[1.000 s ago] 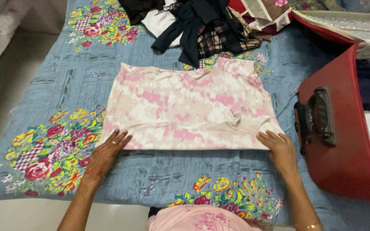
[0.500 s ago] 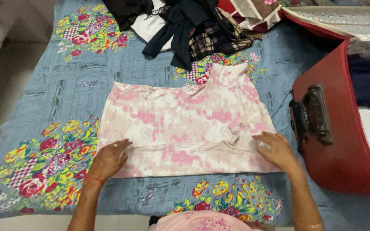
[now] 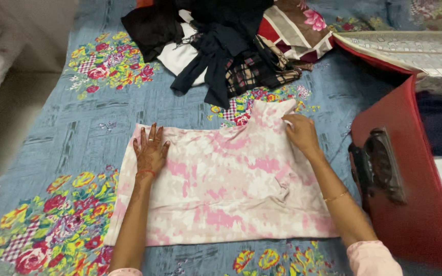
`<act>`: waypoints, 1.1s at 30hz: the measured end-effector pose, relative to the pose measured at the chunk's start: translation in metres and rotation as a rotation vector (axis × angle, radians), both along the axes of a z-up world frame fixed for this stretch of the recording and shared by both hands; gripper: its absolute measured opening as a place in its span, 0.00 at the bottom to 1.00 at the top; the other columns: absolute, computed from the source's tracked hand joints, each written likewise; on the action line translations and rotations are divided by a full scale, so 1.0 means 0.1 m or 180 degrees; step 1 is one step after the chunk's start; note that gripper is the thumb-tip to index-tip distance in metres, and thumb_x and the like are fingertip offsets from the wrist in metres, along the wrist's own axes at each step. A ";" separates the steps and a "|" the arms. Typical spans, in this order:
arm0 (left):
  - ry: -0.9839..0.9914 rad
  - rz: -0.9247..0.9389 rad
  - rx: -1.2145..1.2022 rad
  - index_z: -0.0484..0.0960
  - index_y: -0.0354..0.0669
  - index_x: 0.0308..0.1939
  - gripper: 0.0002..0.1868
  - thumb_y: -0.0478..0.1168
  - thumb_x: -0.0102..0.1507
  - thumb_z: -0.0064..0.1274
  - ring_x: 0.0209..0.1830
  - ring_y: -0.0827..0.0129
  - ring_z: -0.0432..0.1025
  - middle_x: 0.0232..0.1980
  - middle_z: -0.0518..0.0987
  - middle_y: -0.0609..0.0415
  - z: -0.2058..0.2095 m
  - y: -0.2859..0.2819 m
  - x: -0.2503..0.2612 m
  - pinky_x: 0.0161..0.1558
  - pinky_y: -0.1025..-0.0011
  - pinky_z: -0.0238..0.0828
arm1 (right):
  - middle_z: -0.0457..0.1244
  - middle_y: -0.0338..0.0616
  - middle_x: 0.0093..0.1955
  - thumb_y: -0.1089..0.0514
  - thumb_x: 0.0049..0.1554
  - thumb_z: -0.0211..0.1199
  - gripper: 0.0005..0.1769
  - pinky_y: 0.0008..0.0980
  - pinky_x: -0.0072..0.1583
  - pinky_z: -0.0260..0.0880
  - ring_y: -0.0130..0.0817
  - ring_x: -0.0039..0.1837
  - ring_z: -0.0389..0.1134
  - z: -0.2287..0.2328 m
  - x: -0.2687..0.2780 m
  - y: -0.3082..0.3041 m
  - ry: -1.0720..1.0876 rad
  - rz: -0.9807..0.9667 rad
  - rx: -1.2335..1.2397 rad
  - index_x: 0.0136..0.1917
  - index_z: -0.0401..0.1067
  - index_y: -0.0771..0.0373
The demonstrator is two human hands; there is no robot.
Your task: The person folds several shirts and shorts on a bed and places them into a red suitcase.
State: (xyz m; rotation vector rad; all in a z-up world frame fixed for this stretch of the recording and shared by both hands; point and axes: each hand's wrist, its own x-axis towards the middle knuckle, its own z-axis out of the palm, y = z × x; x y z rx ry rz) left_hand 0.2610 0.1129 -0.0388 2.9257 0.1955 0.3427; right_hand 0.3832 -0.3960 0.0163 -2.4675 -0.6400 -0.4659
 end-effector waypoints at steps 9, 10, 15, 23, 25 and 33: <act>0.0300 -0.0230 -0.0004 0.62 0.58 0.77 0.36 0.63 0.66 0.43 0.83 0.54 0.42 0.82 0.54 0.57 0.15 0.26 0.20 0.74 0.35 0.31 | 0.63 0.55 0.68 0.55 0.47 0.65 0.39 0.62 0.65 0.51 0.52 0.69 0.62 -0.43 0.93 0.15 0.0105 0.0152 -0.0696 0.72 0.66 0.63; 0.0381 -0.0231 -0.0003 0.62 0.59 0.76 0.38 0.65 0.65 0.45 0.83 0.55 0.44 0.81 0.56 0.58 0.19 0.30 0.22 0.73 0.34 0.31 | 0.63 0.54 0.67 0.53 0.47 0.66 0.41 0.64 0.65 0.50 0.52 0.68 0.62 -0.46 0.99 0.16 0.0354 0.0096 -0.0836 0.74 0.66 0.61; 0.0674 -0.0376 0.0163 0.66 0.60 0.74 0.46 0.72 0.56 0.54 0.74 0.59 0.58 0.72 0.68 0.55 0.40 0.52 0.39 0.74 0.37 0.35 | 0.67 0.45 0.64 0.42 0.49 0.69 0.33 0.66 0.72 0.48 0.46 0.72 0.62 -0.35 1.20 0.25 0.1135 -0.0089 -0.1826 0.66 0.72 0.51; 0.0815 -0.1046 0.0394 0.83 0.54 0.52 0.24 0.57 0.55 0.62 0.61 0.62 0.71 0.53 0.81 0.57 0.46 0.76 0.53 0.68 0.51 0.54 | 0.71 0.50 0.57 0.43 0.46 0.68 0.30 0.50 0.61 0.69 0.51 0.60 0.71 0.05 0.95 0.17 0.1393 0.0332 -0.2122 0.61 0.76 0.53; 0.0645 -0.1217 0.0318 0.82 0.50 0.50 0.21 0.52 0.56 0.63 0.56 0.58 0.73 0.51 0.81 0.54 0.54 0.74 0.39 0.61 0.54 0.61 | 0.70 0.54 0.55 0.49 0.42 0.69 0.35 0.49 0.57 0.70 0.54 0.56 0.71 0.13 0.86 0.08 0.1243 0.0642 -0.1777 0.64 0.73 0.57; -0.0458 -0.1628 0.0015 0.79 0.45 0.41 0.11 0.34 0.55 0.58 0.44 0.53 0.75 0.43 0.77 0.53 1.00 0.49 -0.70 0.54 0.57 0.68 | 0.68 0.46 0.50 0.59 0.46 0.69 0.18 0.49 0.57 0.62 0.49 0.59 0.67 0.58 -0.30 -0.28 0.0174 0.0722 -0.1281 0.52 0.72 0.58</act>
